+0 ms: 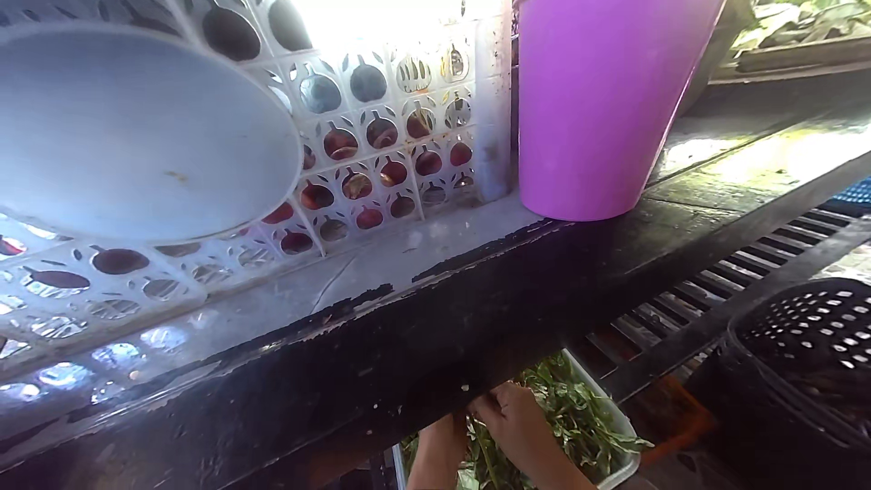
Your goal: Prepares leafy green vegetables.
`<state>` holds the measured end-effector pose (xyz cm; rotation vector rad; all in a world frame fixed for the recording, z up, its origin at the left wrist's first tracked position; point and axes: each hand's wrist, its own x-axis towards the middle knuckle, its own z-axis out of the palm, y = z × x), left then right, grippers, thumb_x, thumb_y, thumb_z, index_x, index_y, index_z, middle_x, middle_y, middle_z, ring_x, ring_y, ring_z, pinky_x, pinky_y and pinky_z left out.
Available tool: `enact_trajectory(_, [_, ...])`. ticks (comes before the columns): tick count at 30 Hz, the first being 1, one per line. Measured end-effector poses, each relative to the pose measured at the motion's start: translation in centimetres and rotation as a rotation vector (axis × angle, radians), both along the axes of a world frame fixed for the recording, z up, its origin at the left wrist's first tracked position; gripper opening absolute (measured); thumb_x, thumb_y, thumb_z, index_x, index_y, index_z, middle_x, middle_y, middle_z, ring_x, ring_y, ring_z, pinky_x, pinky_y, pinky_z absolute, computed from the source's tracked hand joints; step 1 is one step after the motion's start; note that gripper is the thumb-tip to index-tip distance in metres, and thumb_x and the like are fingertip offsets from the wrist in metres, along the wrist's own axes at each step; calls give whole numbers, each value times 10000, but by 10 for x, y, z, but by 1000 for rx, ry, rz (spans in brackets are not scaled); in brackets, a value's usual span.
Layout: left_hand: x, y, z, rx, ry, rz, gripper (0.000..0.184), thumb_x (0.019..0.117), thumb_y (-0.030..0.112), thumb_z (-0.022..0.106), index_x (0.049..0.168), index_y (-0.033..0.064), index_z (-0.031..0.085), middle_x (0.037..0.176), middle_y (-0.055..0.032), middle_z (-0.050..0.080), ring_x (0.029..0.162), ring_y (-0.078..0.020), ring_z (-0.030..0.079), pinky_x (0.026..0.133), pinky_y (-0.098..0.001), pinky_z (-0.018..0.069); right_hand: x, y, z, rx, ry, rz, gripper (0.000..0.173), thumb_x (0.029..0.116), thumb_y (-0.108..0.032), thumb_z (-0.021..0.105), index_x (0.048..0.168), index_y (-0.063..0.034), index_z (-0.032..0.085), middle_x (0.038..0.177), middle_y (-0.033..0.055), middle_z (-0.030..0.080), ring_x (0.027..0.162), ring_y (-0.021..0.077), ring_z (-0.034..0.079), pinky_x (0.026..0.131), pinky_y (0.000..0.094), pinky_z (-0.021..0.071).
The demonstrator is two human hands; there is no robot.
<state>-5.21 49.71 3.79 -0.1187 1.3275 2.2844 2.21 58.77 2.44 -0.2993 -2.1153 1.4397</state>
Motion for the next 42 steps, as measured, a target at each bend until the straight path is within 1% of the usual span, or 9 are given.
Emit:
enact_trajectory(5, [-4,-9,46,-97,-5,158,302,1131,224,262,1042,61,500,718,-8,506,555,-87,521,560,-212,484,7,12,8,138,1,63,170,1002,-136,602,1035,-77,758,885,14,753,796,85,727,725,262,614])
enact_trajectory(9, [-15,-15,16,-206,294,63,292,1105,205,336,1012,36,555,659,13,534,489,-35,494,469,-167,417,20,35,20,472,-644,222,382,995,-96,604,1360,-176,686,1376,143,636,1293,365,581,1015,549,509])
enact_trajectory(13, [3,-13,24,-265,410,-112,300,1079,118,425,1000,18,697,612,38,523,469,-15,436,445,-164,365,27,39,18,560,-162,-185,279,929,-406,713,861,-144,778,928,39,741,912,235,718,740,452,591])
enact_trajectory(15, [2,-12,8,-238,545,-233,259,1049,98,499,1093,11,739,675,20,589,533,-32,485,493,-185,404,24,43,20,611,170,-308,218,968,-406,655,950,-230,782,1051,-19,735,1040,158,690,850,346,592])
enact_trajectory(19, [8,-5,-7,-365,888,-340,208,1009,193,606,1059,98,784,800,46,708,619,-12,585,581,-194,495,28,49,28,778,275,-379,296,999,-243,558,1186,-376,744,1317,65,657,1264,298,585,1007,465,512])
enact_trajectory(28, [0,-14,-8,-466,960,-315,242,1019,244,582,1080,135,789,914,43,754,698,-33,652,637,-217,543,33,70,19,857,14,-302,200,930,-343,593,913,-294,786,1217,-72,721,1217,232,639,984,532,512])
enact_trajectory(33, [7,-15,2,-383,751,-411,375,1073,224,415,1263,67,697,799,12,666,611,-48,562,559,-200,466,31,71,21,574,71,-372,171,868,-257,622,808,-194,769,1039,-34,743,1038,179,689,858,455,569])
enact_trajectory(39, [5,-8,-9,-363,773,-461,275,1063,187,491,1021,69,736,682,52,573,553,-16,481,520,-180,402,30,87,39,-490,161,-486,196,1006,-134,515,963,-53,688,931,38,691,900,140,653,788,326,547])
enact_trajectory(42, [3,-8,-7,-325,753,-445,276,1062,189,495,1014,68,738,677,55,568,552,-14,468,521,-182,391,33,92,40,-179,257,-447,201,1009,-135,522,1018,-63,710,986,9,697,920,103,660,810,299,558])
